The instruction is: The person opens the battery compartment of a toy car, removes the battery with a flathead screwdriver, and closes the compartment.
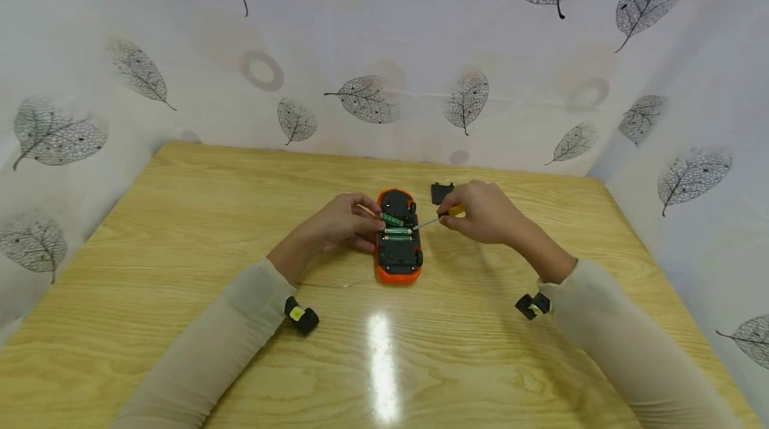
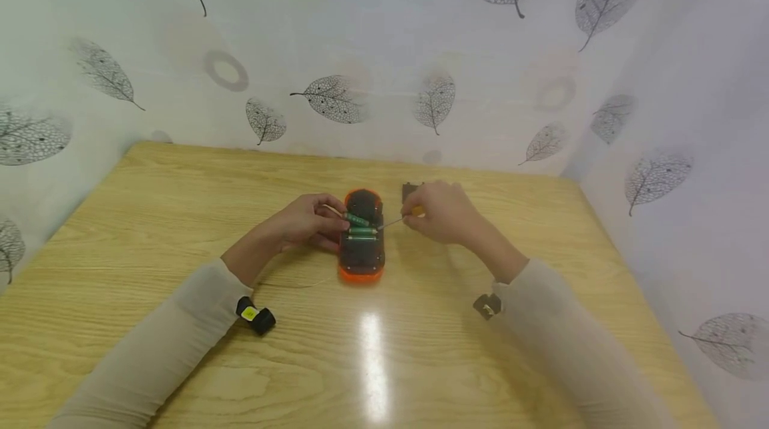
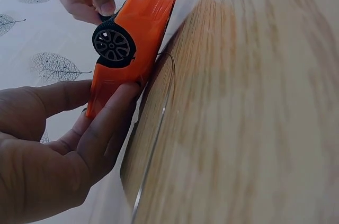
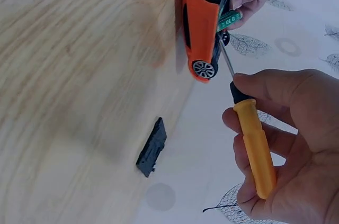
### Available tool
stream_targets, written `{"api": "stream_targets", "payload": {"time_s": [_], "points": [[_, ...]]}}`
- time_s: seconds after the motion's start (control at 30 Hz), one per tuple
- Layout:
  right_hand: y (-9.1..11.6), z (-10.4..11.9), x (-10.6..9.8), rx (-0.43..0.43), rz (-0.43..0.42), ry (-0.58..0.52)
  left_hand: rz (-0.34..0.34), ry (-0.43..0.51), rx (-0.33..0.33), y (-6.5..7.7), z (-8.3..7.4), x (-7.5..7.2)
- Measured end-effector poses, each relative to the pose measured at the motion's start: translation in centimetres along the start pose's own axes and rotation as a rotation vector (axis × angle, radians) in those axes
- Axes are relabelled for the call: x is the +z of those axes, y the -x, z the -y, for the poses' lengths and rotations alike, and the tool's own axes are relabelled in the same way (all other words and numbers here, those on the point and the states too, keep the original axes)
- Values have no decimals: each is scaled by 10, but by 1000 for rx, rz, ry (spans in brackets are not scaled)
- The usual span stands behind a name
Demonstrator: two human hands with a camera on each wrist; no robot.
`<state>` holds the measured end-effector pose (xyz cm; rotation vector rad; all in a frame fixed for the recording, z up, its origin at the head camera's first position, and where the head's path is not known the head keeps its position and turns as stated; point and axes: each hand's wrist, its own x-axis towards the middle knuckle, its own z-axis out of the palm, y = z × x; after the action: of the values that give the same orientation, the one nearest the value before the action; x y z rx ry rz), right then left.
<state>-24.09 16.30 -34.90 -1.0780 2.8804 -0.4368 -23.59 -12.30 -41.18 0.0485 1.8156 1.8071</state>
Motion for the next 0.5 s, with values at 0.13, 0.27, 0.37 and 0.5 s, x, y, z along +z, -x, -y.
{"api": "stream_targets", "payload": {"time_s": [0.13,0.27,0.37,0.5], "points": [[-3,8,-2,9,20,73,-1,6,-5,0,1,1],[-5,17,-3,32,36,139,-2,9,-10,0,1,1],[-6,28,-5,41,38,211,-1,13,-11,0,1,2],[-12,44,-6,37,36,330,-3,16,-7,2,-2,3]]}}
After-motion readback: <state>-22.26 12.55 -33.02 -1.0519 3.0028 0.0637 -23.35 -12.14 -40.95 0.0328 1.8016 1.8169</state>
